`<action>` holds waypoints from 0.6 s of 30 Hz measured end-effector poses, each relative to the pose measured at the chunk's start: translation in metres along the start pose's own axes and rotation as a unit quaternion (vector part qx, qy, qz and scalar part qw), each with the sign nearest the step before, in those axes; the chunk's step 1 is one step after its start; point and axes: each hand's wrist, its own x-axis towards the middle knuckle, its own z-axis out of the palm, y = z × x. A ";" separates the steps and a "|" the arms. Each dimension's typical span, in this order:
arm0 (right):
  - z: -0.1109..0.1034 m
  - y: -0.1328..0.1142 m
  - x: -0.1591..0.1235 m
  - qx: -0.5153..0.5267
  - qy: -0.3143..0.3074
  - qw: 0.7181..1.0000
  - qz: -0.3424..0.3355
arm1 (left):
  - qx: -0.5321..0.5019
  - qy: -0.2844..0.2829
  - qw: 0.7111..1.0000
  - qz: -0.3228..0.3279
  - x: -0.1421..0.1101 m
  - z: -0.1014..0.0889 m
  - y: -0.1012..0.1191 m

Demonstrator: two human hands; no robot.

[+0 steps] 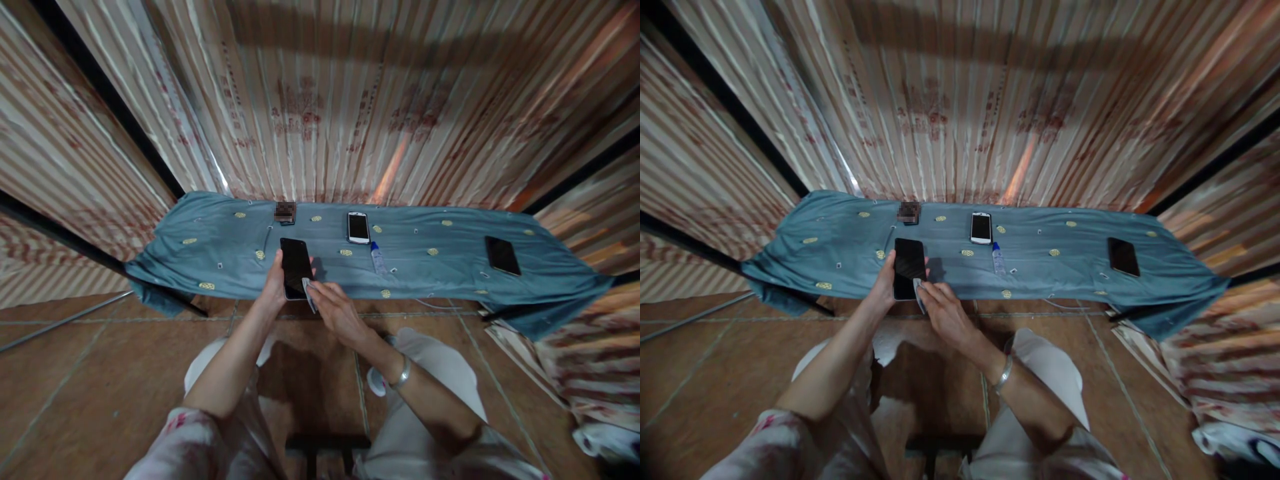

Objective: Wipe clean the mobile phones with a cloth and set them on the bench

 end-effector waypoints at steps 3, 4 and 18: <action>-0.001 -0.001 0.000 -0.014 0.011 1.000 -0.024 | 0.001 -0.012 1.000 -0.002 -0.001 0.001 -0.003; 0.000 -0.002 0.001 -0.017 0.014 0.999 -0.031 | -0.001 -0.013 1.000 -0.007 -0.001 0.002 -0.004; 0.009 -0.019 0.010 -0.024 0.017 0.998 -0.060 | 0.003 0.042 0.999 0.005 -0.001 0.004 -0.022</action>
